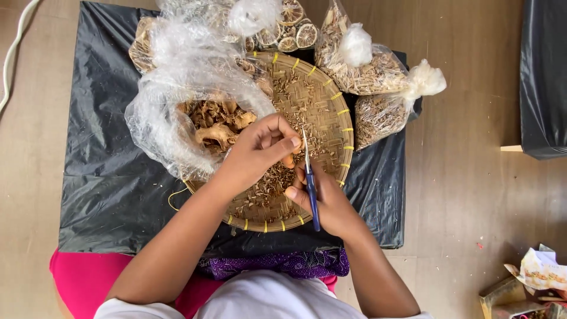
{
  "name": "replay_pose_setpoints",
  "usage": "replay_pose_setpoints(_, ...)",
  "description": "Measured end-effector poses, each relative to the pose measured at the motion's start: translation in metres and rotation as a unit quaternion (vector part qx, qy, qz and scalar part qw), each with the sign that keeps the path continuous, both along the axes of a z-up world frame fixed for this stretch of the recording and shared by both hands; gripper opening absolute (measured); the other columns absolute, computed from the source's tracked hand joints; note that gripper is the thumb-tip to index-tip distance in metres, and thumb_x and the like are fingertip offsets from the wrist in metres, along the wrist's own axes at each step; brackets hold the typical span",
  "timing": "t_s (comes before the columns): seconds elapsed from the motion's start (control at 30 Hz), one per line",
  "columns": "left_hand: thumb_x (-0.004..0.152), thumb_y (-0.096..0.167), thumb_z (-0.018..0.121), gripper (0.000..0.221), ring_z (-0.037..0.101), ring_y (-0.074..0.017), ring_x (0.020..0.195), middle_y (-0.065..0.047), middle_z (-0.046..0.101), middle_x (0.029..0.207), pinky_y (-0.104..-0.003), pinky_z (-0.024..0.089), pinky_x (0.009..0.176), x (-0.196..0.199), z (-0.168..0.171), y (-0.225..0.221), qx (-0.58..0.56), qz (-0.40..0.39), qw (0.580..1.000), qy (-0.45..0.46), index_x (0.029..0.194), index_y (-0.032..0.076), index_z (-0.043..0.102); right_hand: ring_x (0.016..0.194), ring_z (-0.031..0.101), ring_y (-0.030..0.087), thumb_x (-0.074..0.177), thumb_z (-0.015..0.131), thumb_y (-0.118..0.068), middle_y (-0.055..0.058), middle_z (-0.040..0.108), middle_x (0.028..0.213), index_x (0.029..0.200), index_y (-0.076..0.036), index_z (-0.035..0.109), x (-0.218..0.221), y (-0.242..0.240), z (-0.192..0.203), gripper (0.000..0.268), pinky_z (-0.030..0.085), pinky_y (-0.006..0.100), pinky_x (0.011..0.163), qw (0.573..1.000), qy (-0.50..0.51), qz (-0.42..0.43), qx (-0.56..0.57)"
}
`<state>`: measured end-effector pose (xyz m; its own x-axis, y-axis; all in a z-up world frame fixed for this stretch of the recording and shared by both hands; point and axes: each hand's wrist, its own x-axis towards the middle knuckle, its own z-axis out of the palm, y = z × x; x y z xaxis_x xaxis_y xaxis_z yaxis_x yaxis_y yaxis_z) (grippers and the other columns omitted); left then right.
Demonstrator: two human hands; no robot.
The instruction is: Cutting dried food items into smaller pieces using scissors over a woven tray.
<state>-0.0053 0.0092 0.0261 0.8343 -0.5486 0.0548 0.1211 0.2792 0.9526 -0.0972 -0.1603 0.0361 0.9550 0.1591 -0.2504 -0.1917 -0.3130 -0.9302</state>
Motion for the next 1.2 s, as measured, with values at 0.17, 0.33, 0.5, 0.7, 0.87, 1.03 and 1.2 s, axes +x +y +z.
replay_pose_setpoints(0.17, 0.097, 0.013, 0.066, 0.013, 0.065, -0.0174, 0.081, -0.011, 0.062, 0.085, -0.035, 0.06, 0.075, -0.017, -0.014, -0.005, -0.037, 0.006, 0.999, 0.009, 0.101, 0.0, 0.066, 0.063, 0.062, 0.024, 0.096, 0.067, -0.029, 0.013, 0.061, 0.067, 0.097, -0.004, 0.05, -0.013, -0.002, -0.01, 0.029, 0.047, 0.034, 0.059, 0.999, -0.05, -0.009, 0.002)
replay_pose_setpoints(0.33, 0.099, 0.013, 0.062, 0.011, 0.064, -0.0215, 0.089, -0.011, 0.061, 0.09, -0.036, 0.06, 0.079, -0.038, -0.029, -0.012, -0.036, 0.046, 0.998, 0.011, 0.104, 0.003, 0.064, 0.059, 0.061, 0.025, 0.096, 0.066, -0.027, 0.014, 0.061, 0.063, 0.095, -0.003, 0.053, -0.017, -0.008, 0.0, 0.027, 0.046, 0.033, 0.056, 0.998, -0.065, 0.011, -0.02)
replay_pose_setpoints(0.5, 0.101, 0.016, 0.062, 0.012, 0.059, -0.0145, 0.091, -0.009, 0.063, 0.094, -0.031, 0.057, 0.079, -0.058, -0.029, -0.019, -0.068, 0.085, 0.994, 0.034, 0.105, 0.005, 0.061, 0.057, 0.059, 0.026, 0.092, 0.069, -0.025, 0.014, 0.06, 0.063, 0.095, -0.002, 0.056, -0.023, -0.011, 0.013, 0.027, 0.044, 0.035, 0.054, 0.999, -0.032, 0.028, -0.034)
replay_pose_setpoints(0.7, 0.102, 0.014, 0.06, 0.011, 0.059, -0.0162, 0.09, -0.01, 0.063, 0.095, -0.032, 0.057, 0.079, -0.069, -0.03, -0.026, -0.053, 0.087, 0.995, 0.025, 0.105, 0.004, 0.061, 0.06, 0.06, 0.027, 0.091, 0.07, -0.023, 0.015, 0.06, 0.066, 0.096, -0.001, 0.057, -0.033, -0.019, 0.014, 0.026, 0.045, 0.037, 0.056, 0.999, -0.028, 0.022, -0.027)
replay_pose_setpoints(0.87, 0.101, 0.013, 0.061, 0.009, 0.06, -0.0159, 0.087, -0.011, 0.064, 0.092, -0.031, 0.057, 0.079, -0.067, -0.034, -0.026, -0.059, 0.109, 0.992, 0.006, 0.103, 0.004, 0.063, 0.064, 0.063, 0.029, 0.091, 0.072, -0.027, 0.016, 0.062, 0.069, 0.098, -0.001, 0.058, -0.036, -0.022, 0.002, 0.03, 0.048, 0.037, 0.059, 0.999, -0.021, 0.026, -0.024)
replay_pose_setpoints(1.03, 0.1, 0.011, 0.062, 0.008, 0.061, -0.0155, 0.087, -0.012, 0.066, 0.092, -0.032, 0.058, 0.08, -0.069, -0.027, -0.025, -0.055, 0.117, 0.992, -0.015, 0.102, 0.003, 0.064, 0.067, 0.065, 0.03, 0.09, 0.073, -0.028, 0.016, 0.063, 0.071, 0.099, -0.002, 0.058, -0.038, -0.022, 0.009, 0.031, 0.05, 0.038, 0.061, 0.999, -0.027, 0.032, -0.026)
replay_pose_setpoints(1.2, 0.098, 0.01, 0.064, 0.008, 0.067, -0.0178, 0.082, -0.014, 0.068, 0.091, -0.03, 0.061, 0.077, -0.061, -0.03, -0.021, -0.067, 0.119, 0.99, -0.033, 0.102, 0.003, 0.066, 0.068, 0.065, 0.027, 0.093, 0.07, -0.027, 0.014, 0.064, 0.071, 0.104, -0.001, 0.058, -0.037, -0.006, 0.036, 0.031, 0.049, 0.036, 0.064, 0.999, -0.037, 0.02, -0.032)
